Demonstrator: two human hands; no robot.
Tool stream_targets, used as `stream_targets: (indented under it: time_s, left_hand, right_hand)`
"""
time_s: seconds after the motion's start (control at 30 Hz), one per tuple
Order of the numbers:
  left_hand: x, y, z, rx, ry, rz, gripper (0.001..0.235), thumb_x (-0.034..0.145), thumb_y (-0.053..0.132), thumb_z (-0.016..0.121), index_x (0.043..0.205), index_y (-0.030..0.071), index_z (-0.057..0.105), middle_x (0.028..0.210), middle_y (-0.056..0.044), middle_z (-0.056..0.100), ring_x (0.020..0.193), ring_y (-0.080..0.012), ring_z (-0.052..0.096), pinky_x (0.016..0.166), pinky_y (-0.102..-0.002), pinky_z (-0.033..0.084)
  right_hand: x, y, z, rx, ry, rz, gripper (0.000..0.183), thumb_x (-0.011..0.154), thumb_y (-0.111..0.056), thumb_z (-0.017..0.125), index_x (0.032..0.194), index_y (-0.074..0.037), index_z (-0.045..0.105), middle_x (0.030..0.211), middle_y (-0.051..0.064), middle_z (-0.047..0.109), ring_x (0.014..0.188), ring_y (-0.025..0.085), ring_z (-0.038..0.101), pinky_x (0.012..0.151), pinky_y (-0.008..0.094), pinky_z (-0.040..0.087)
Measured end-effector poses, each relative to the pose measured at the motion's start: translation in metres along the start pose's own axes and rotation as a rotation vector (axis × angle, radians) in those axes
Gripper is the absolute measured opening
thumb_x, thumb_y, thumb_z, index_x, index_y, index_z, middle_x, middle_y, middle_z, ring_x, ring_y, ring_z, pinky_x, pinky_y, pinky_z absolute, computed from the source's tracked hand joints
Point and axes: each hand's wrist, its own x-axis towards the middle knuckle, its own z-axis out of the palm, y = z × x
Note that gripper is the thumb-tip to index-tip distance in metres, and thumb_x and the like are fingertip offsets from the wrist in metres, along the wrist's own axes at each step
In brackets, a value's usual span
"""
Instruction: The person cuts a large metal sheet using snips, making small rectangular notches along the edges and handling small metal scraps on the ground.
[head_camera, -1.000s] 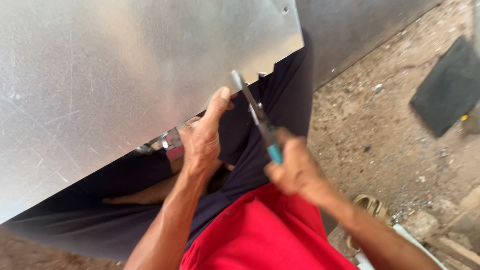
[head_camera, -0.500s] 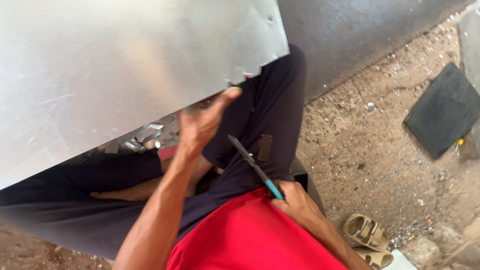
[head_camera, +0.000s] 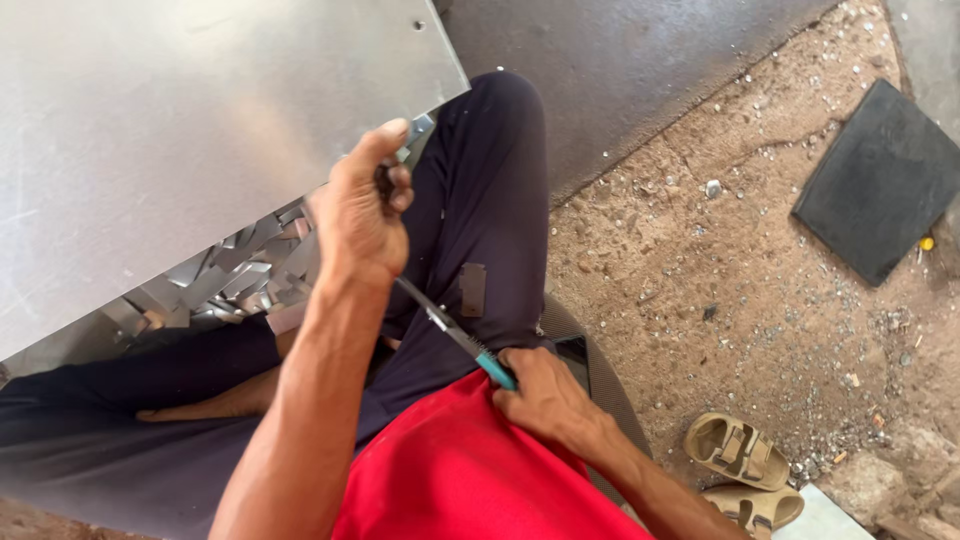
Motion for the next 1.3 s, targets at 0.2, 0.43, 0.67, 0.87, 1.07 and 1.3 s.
stream_targets:
  time_s: [0.2,0.43,0.67,0.87,1.07,1.3]
  left_hand:
    - [-0.009,0.000,-0.006,0.164,-0.188,0.346,0.022,0.086,0.010,0.085,0.100,0.002,0.070,0.084,-0.009,0.071,0.072,-0.0173,0.071,0.065,-0.030,0.060]
    - [0.000,-0.010,-0.032,0.477,-0.183,0.551,0.018,0.096,0.008,0.082,0.104,0.002,0.068,0.091,-0.008,0.072,0.081,-0.0163,0.069,0.074,-0.030,0.059]
    - [0.017,-0.028,-0.042,0.517,-0.105,0.339,0.036,0.087,0.019,0.085,0.112,-0.002,0.072,0.106,-0.014,0.076,0.095,-0.0188,0.072,0.082,-0.032,0.060]
    - [-0.043,0.034,-0.102,0.272,0.017,0.508,0.061,0.079,0.035,0.082,0.122,-0.003,0.063,0.107,-0.015,0.070,0.096,-0.0238,0.066,0.088,-0.039,0.056]
    - [-0.075,0.109,-0.154,-0.121,0.420,0.588,0.031,0.100,0.027,0.073,0.098,-0.002,0.061,0.085,-0.015,0.069,0.067,-0.0249,0.070,0.057,-0.036,0.054]
    - [-0.075,0.071,-0.099,-0.197,0.128,0.406,0.028,0.096,0.026,0.071,0.105,0.000,0.066,0.089,-0.014,0.072,0.074,-0.0285,0.075,0.060,-0.039,0.062]
  right_hand:
    - [-0.008,-0.002,0.001,0.032,0.054,-0.035,0.014,0.073,-0.013,0.060,0.079,0.000,0.064,0.059,0.021,0.061,0.058,0.037,0.064,0.069,0.046,0.052]
    - [0.004,0.019,0.011,0.066,0.080,-0.068,0.024,0.072,-0.020,0.064,0.087,-0.002,0.071,0.070,0.021,0.068,0.069,0.036,0.068,0.069,0.045,0.053]
    - [0.026,0.035,0.015,0.105,0.051,-0.096,0.030,0.068,-0.023,0.065,0.089,-0.003,0.074,0.072,0.017,0.072,0.070,0.030,0.070,0.072,0.040,0.054]
    - [0.042,0.046,0.017,0.129,-0.021,-0.119,0.030,0.068,-0.024,0.065,0.086,-0.002,0.074,0.066,0.014,0.071,0.063,0.025,0.065,0.064,0.040,0.054]
    - [0.054,0.073,0.027,0.086,-0.004,-0.185,0.031,0.066,-0.021,0.064,0.088,-0.003,0.076,0.065,0.011,0.070,0.060,0.024,0.064,0.061,0.041,0.052]
    - [0.040,0.041,-0.007,0.138,0.060,-0.265,0.026,0.068,-0.018,0.059,0.087,-0.004,0.071,0.067,0.007,0.071,0.063,0.021,0.069,0.063,0.037,0.058]
